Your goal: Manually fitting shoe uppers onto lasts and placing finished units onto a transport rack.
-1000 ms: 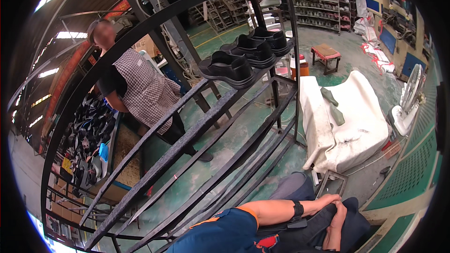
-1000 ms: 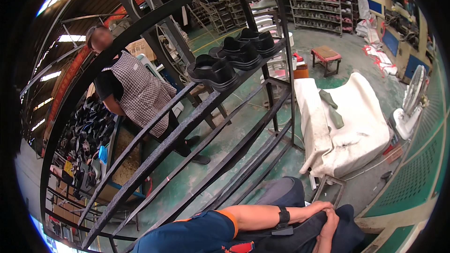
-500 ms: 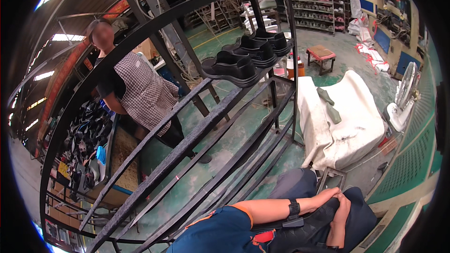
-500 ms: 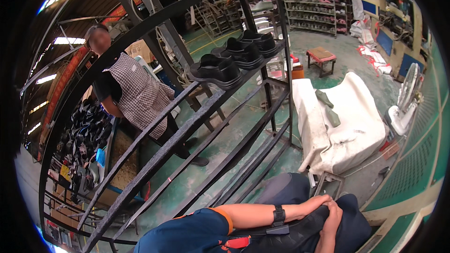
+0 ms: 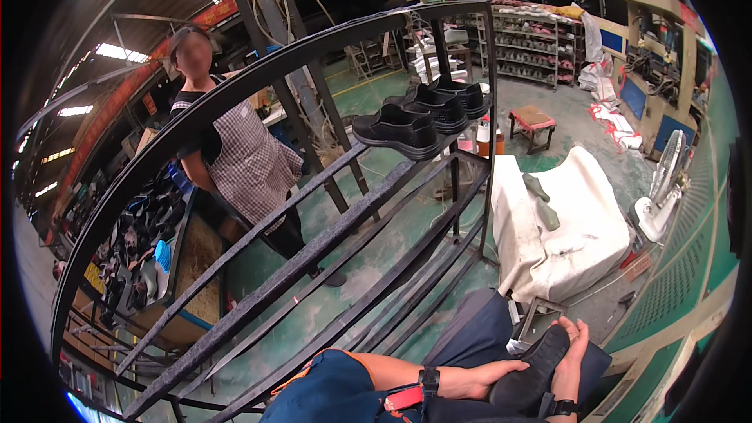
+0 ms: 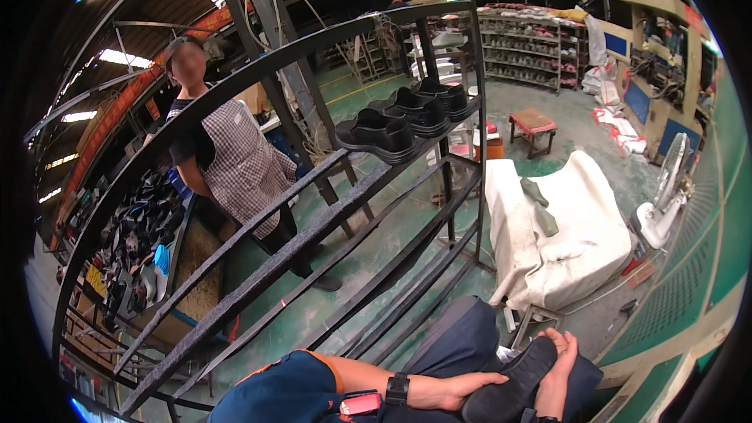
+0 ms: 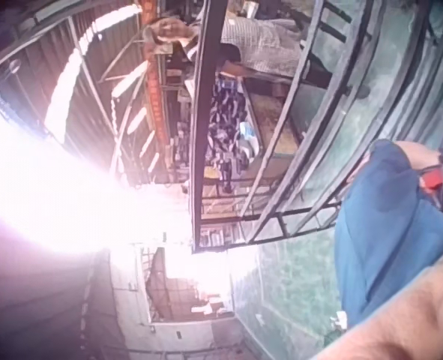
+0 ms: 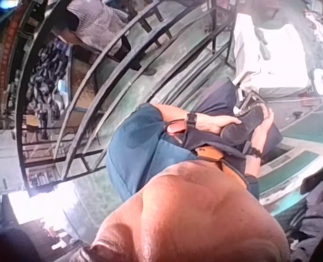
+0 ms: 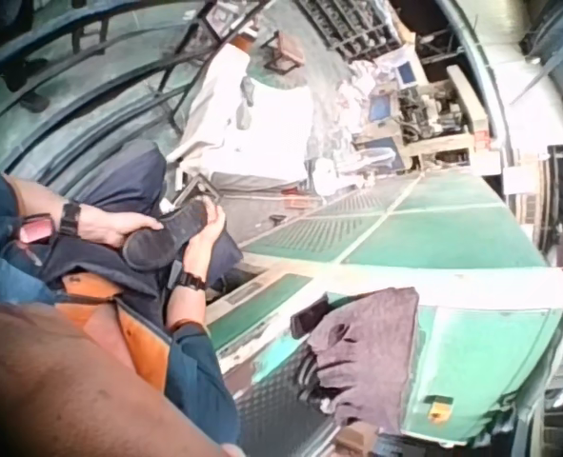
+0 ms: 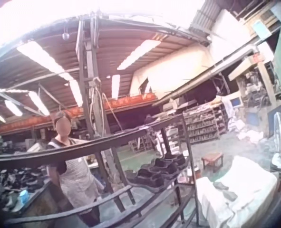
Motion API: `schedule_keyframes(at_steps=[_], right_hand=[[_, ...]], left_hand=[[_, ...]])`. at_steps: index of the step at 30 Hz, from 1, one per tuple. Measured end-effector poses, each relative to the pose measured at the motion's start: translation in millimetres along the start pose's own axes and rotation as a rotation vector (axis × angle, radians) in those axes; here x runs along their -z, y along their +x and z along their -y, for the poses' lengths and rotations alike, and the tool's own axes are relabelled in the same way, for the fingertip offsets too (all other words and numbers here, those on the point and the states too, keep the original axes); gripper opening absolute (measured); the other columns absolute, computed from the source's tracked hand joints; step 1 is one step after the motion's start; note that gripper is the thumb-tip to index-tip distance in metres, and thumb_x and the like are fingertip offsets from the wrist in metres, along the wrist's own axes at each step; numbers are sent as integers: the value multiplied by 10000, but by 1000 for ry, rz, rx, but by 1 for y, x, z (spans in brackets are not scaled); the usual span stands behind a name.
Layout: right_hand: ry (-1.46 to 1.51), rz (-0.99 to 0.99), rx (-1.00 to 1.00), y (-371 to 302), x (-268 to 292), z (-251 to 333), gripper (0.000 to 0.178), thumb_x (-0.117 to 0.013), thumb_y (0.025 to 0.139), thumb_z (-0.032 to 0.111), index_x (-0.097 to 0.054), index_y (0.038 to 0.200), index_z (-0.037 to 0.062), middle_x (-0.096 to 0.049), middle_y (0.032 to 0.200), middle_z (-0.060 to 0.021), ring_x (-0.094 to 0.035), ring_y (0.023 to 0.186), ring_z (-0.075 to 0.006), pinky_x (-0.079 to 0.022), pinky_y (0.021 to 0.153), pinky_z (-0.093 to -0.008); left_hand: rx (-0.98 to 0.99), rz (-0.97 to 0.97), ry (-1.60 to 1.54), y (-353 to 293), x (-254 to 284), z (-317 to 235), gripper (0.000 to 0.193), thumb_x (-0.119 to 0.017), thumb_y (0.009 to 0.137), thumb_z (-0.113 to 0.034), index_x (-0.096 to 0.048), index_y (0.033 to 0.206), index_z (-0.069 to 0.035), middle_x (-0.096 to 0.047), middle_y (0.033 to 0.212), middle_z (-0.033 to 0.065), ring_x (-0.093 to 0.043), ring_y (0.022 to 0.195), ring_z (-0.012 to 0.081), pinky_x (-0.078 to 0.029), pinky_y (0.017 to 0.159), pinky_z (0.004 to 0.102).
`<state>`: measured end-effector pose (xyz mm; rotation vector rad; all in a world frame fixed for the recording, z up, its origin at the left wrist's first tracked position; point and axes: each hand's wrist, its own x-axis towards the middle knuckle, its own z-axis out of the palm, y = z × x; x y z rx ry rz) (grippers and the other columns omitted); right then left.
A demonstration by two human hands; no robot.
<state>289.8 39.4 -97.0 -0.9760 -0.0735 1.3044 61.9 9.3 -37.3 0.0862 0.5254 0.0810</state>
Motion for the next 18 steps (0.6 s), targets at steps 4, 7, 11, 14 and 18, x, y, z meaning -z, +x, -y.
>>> schedule_keyframes(at_steps=[4,7,11,14,18], right_hand=[[-42,-34,-97,-1,0,-5,428,-518,882,409,-689,883,17,-700,819,-161,-665,733,-272,-558,707,-350],[-47,-7,-99,-1,5,-10,434,-521,879,413,-693,906,16,-701,837,-162,-662,743,-274,-557,719,-356],[1,5,-65,-11,-1,3,465,-521,885,442,-694,931,12,-700,865,-161,-660,795,-279,-549,762,-370],[2,46,103,-25,-5,18,552,-456,954,481,-697,1024,-11,-693,981,-130,-638,981,-239,-494,909,-356],[-271,272,327,44,98,-30,347,-443,925,-27,-644,1207,-10,-693,987,-71,-655,886,-149,-532,806,-256]], left_hand=[[-65,-82,52,-10,-7,5,399,-511,1001,-284,-523,1293,-13,-675,1187,113,-676,1041,213,-541,952,354],[-80,-107,97,-19,-2,9,388,-503,1009,-286,-532,1280,-10,-670,1191,112,-673,1055,206,-547,945,359],[-172,-131,290,-52,-43,0,796,-607,977,-294,-125,1543,-10,-466,1447,158,-568,1213,193,-513,954,310],[-212,-80,450,-67,-61,-15,872,-612,977,-277,-13,1552,-11,-423,1481,161,-528,1262,210,-472,1018,330],[-176,-73,401,-51,-37,-14,803,-594,987,-224,-64,1560,-36,-415,1489,156,-500,1294,216,-439,1058,338]])
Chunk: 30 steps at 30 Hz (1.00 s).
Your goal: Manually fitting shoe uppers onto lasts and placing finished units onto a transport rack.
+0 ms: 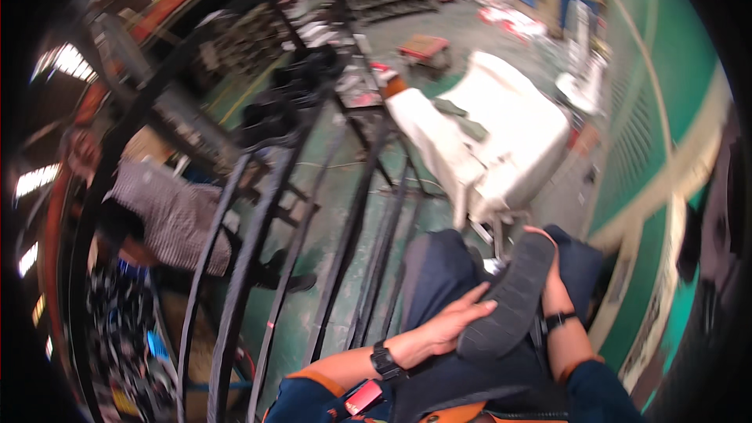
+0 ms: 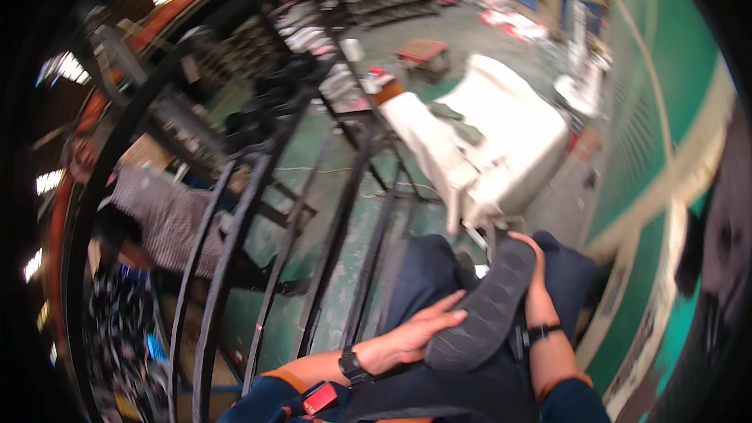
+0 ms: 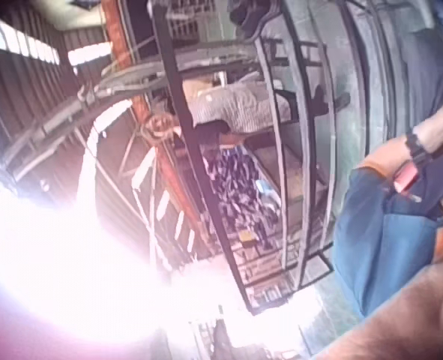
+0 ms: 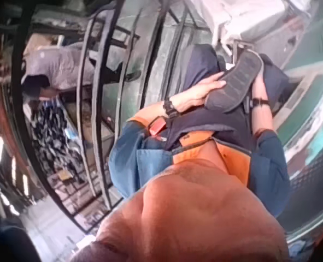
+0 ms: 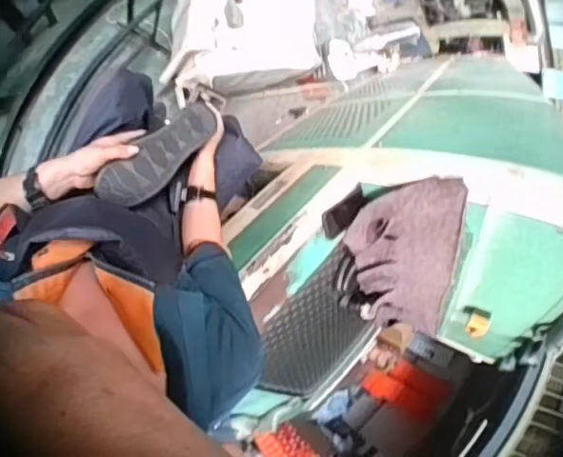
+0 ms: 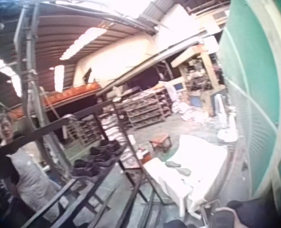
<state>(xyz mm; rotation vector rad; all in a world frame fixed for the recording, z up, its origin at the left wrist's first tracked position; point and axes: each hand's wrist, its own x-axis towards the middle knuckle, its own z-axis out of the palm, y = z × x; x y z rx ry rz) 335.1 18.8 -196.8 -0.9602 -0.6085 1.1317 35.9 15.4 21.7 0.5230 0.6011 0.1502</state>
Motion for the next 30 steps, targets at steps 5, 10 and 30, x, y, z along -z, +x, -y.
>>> schedule_keyframes(at_steps=[5,10,30], right_hand=[[120,37,-449,-17,-5,20,371,-529,991,266,-621,1256,23,-694,1086,-77,-677,936,-177,-555,814,-303],[398,260,-533,-45,-1,37,695,-634,886,572,-564,1311,26,-650,1245,-99,-638,1107,-207,-516,959,-367],[344,816,-890,-2,-212,91,749,-363,978,629,-409,1429,33,-588,1283,-247,-619,1110,-450,-601,761,-517]], left_hand=[[-151,105,55,-12,-1,2,862,-678,906,-223,-146,1567,-70,-310,1563,145,-386,1395,246,-331,1141,381],[-536,27,104,-26,0,-19,1149,-788,714,-260,-49,1581,-109,-171,1615,156,-259,1463,307,-231,1185,421],[-1174,-667,1142,-78,57,-44,1032,-837,681,-321,-271,1508,-72,-387,1445,213,-409,1349,393,-312,1134,510]])
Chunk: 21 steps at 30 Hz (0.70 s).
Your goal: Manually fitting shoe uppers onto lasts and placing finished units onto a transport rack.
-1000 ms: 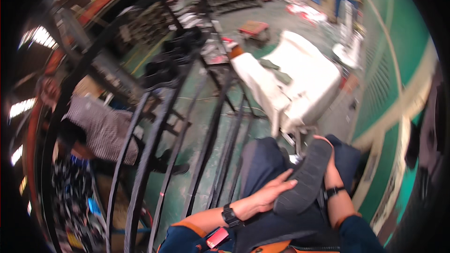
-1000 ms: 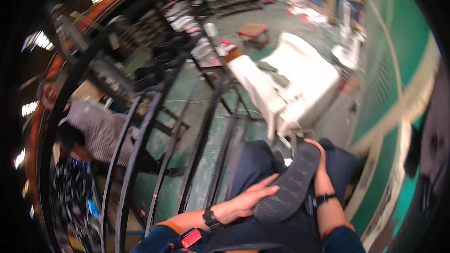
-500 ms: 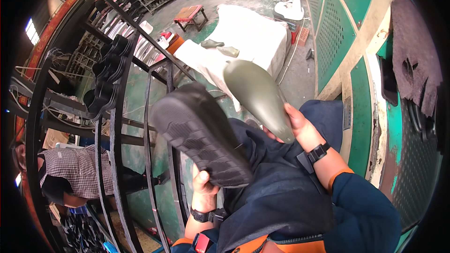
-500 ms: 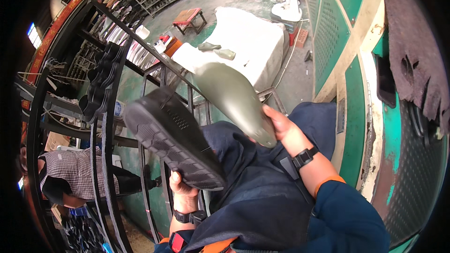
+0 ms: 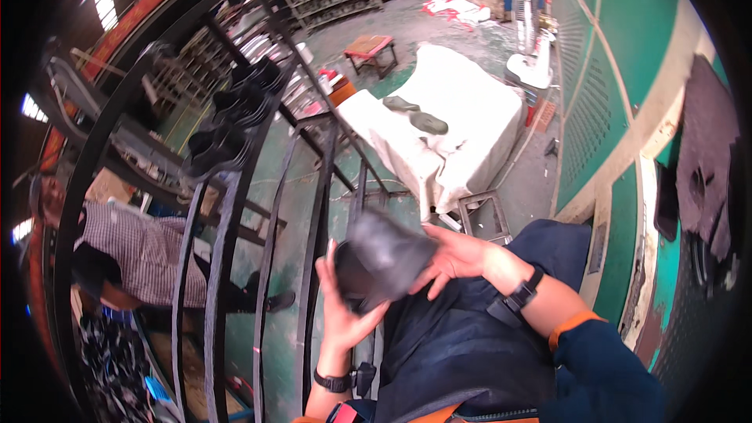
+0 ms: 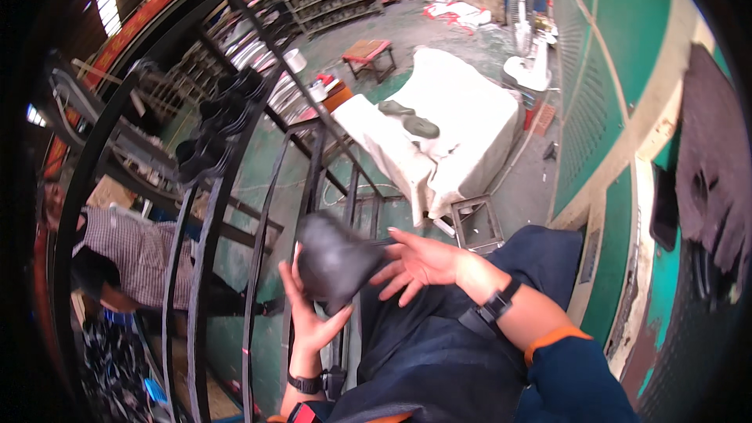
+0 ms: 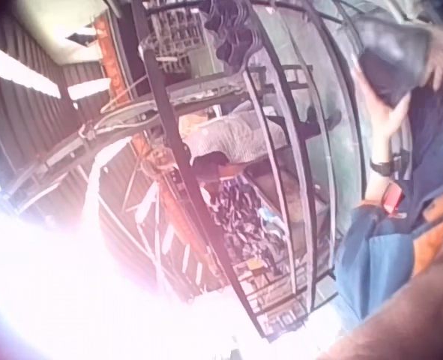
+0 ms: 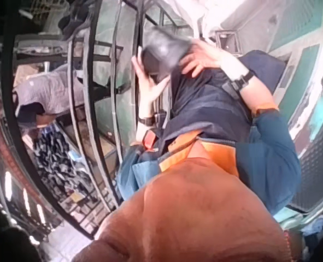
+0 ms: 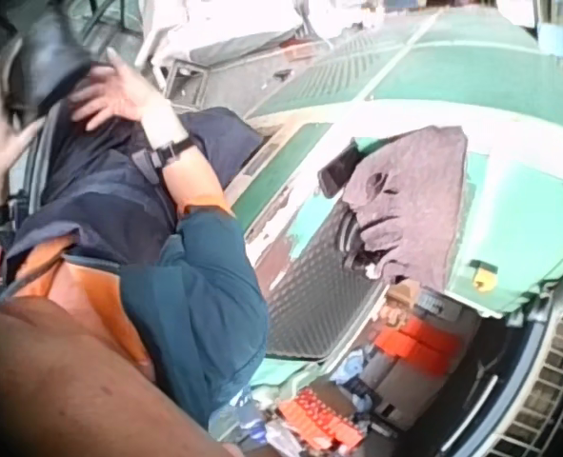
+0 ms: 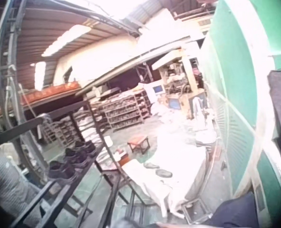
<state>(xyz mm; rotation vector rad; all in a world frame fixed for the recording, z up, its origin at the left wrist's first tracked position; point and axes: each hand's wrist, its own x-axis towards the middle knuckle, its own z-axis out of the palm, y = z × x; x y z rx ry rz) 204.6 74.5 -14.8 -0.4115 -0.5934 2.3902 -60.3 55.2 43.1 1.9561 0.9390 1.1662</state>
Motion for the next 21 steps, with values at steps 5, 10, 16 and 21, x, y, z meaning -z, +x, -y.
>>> schedule_keyframes(at_steps=[5,10,16,21], right_hand=[[-297,-280,360,-6,-33,-5,613,-512,994,328,-338,1494,18,-442,1461,-191,-501,1299,-319,-458,1053,-403],[-993,-148,632,17,-79,4,645,-624,956,245,-352,1495,16,-427,1495,-145,-393,1386,-213,-312,1133,-337],[-1031,-162,628,36,-120,31,519,-638,947,241,-488,1401,38,-612,1272,-146,-593,1150,-178,-485,943,-309],[-1192,-230,403,31,-78,22,398,-649,944,238,-607,1269,13,-692,1127,-135,-650,1024,-165,-518,874,-302]], left_hand=[[-240,285,433,20,-19,-19,579,-846,681,-361,-651,1120,-36,-654,1145,176,-602,1083,369,-431,979,460],[-215,212,317,18,-24,-38,310,-826,719,-238,-637,859,-37,-630,752,92,-622,711,298,-452,703,399],[-372,-158,941,48,43,-88,351,-820,727,-243,-502,693,-97,-473,636,79,-495,624,283,-368,593,412],[41,-348,1023,96,131,-89,350,-739,823,-309,-594,759,3,-609,717,199,-592,716,385,-439,656,473]])
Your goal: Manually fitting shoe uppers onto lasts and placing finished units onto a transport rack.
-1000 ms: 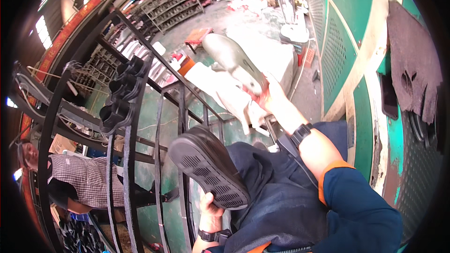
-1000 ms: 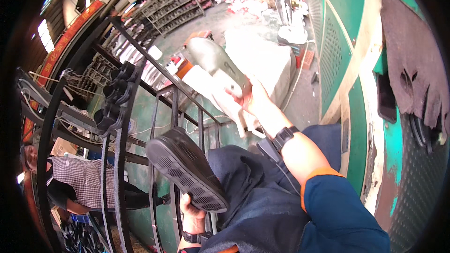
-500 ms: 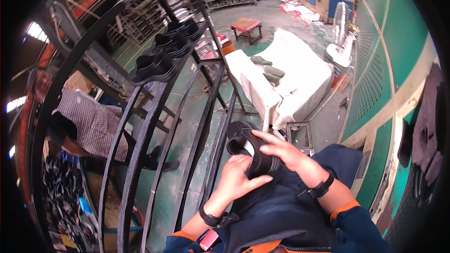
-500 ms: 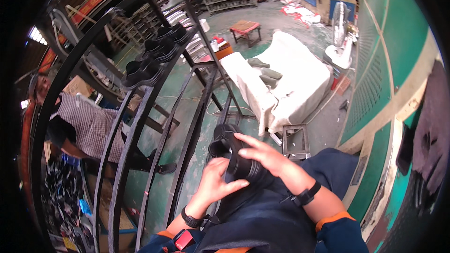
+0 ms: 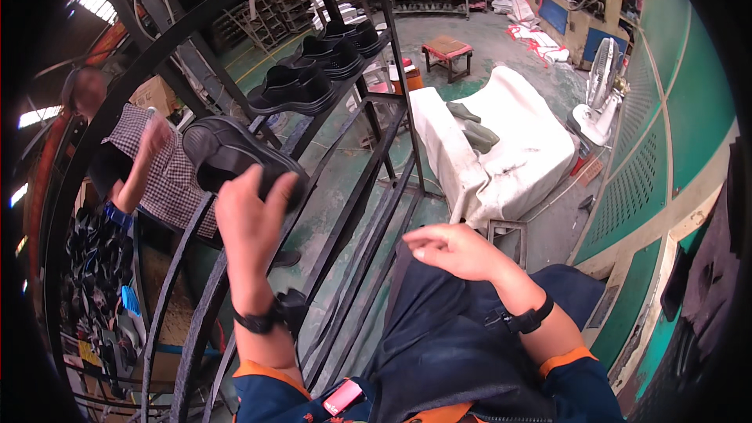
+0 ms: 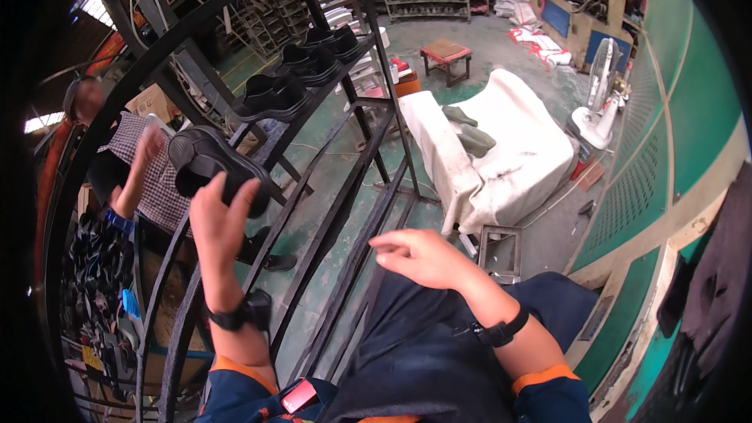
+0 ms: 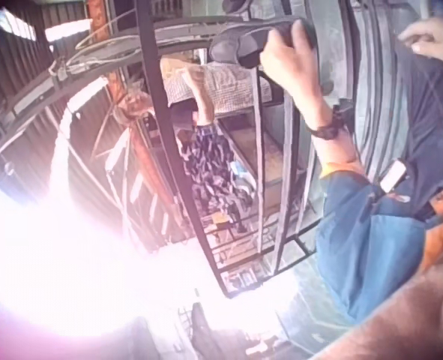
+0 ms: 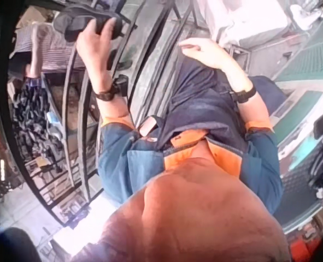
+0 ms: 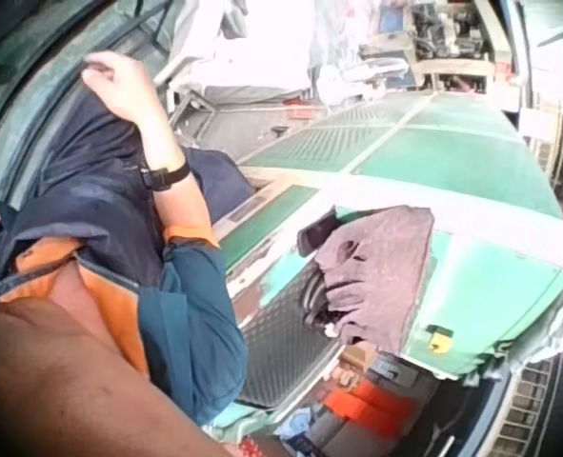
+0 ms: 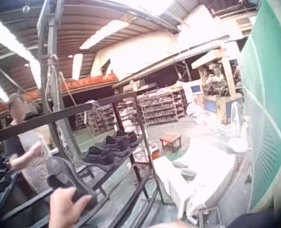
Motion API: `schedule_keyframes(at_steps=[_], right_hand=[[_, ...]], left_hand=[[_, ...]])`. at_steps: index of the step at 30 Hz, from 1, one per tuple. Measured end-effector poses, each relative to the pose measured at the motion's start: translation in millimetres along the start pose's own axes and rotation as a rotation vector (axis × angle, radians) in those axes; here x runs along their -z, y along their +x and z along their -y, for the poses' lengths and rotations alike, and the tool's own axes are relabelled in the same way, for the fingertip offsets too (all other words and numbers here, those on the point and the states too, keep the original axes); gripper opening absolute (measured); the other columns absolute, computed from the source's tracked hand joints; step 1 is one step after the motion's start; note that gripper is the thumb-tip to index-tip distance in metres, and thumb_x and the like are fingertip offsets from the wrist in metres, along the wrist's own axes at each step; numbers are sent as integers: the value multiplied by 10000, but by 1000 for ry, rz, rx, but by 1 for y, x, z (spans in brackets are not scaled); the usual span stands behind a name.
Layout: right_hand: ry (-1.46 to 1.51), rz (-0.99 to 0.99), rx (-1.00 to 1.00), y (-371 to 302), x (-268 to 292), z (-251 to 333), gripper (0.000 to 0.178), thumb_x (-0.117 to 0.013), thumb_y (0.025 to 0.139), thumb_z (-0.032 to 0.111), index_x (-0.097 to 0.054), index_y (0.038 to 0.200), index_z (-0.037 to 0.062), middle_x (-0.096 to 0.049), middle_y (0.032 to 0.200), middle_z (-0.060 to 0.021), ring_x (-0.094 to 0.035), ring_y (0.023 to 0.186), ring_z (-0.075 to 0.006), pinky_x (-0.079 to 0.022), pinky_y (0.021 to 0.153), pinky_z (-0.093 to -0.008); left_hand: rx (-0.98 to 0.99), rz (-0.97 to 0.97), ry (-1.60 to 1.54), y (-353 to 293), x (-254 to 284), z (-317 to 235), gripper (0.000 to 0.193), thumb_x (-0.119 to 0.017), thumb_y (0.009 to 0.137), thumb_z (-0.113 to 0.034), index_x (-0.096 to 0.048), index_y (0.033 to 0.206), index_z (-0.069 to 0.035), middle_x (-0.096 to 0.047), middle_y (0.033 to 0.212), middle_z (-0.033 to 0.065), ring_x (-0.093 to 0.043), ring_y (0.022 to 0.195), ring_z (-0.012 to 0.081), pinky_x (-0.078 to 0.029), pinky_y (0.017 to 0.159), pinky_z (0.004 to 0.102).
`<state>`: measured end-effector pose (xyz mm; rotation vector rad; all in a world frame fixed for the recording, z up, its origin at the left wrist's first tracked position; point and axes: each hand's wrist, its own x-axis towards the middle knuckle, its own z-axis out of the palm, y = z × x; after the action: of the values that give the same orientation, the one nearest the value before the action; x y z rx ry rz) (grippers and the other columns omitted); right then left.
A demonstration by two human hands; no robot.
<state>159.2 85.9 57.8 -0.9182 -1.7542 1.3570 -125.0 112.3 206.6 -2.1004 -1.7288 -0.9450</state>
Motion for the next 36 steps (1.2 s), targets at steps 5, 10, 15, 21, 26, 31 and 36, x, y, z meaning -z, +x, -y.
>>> schedule_keyframes(at_steps=[5,10,15,21,26,31,36], right_hand=[[27,133,-162,-14,4,-14,385,-648,946,230,-614,1258,7,-706,1091,-123,-655,985,-151,-509,877,-287],[-21,205,-307,-21,20,-22,388,-640,946,250,-621,1264,29,-709,1072,-96,-651,967,-141,-506,868,-283],[-469,298,-415,-70,99,-18,470,-638,924,371,-619,1274,58,-712,1004,-105,-662,912,-184,-525,811,-334],[-507,-12,-340,-159,205,6,375,-629,942,311,-641,1178,19,-695,1058,-118,-636,954,-203,-507,849,-358],[-731,-880,-555,-333,193,112,437,-661,895,300,-628,1257,55,-695,1087,-140,-639,1015,-205,-491,898,-327],[-1439,-1813,-821,-527,151,131,777,-761,738,374,-483,1390,55,-520,1378,-219,-482,1298,-355,-409,1073,-421],[-1183,-2442,-1297,-701,134,86,1095,-817,654,507,-246,1501,112,-458,1430,-259,-409,1364,-400,-391,1089,-444]], left_hand=[[246,182,-394,33,-2,69,380,-767,826,-287,-627,792,65,-597,590,120,-577,522,177,-430,528,334],[278,238,-270,43,-1,76,450,-785,811,-351,-625,746,64,-572,567,103,-524,502,161,-419,521,338],[181,-90,22,53,-51,38,492,-763,798,-464,-671,912,6,-628,764,214,-630,730,347,-471,656,409],[-423,-528,-423,-8,-56,6,316,-609,982,-255,-635,1144,15,-633,1222,193,-583,1158,350,-339,1099,481],[-626,-196,-553,-31,-115,-73,210,-591,985,-187,-668,1014,5,-689,997,116,-625,955,290,-382,1080,503],[-876,55,-599,-37,-149,-109,122,-613,938,-83,-681,910,15,-690,891,149,-649,887,322,-470,984,491],[-878,139,-624,-47,-161,-131,124,-629,927,-94,-694,942,11,-694,907,158,-650,972,374,-504,916,460]])
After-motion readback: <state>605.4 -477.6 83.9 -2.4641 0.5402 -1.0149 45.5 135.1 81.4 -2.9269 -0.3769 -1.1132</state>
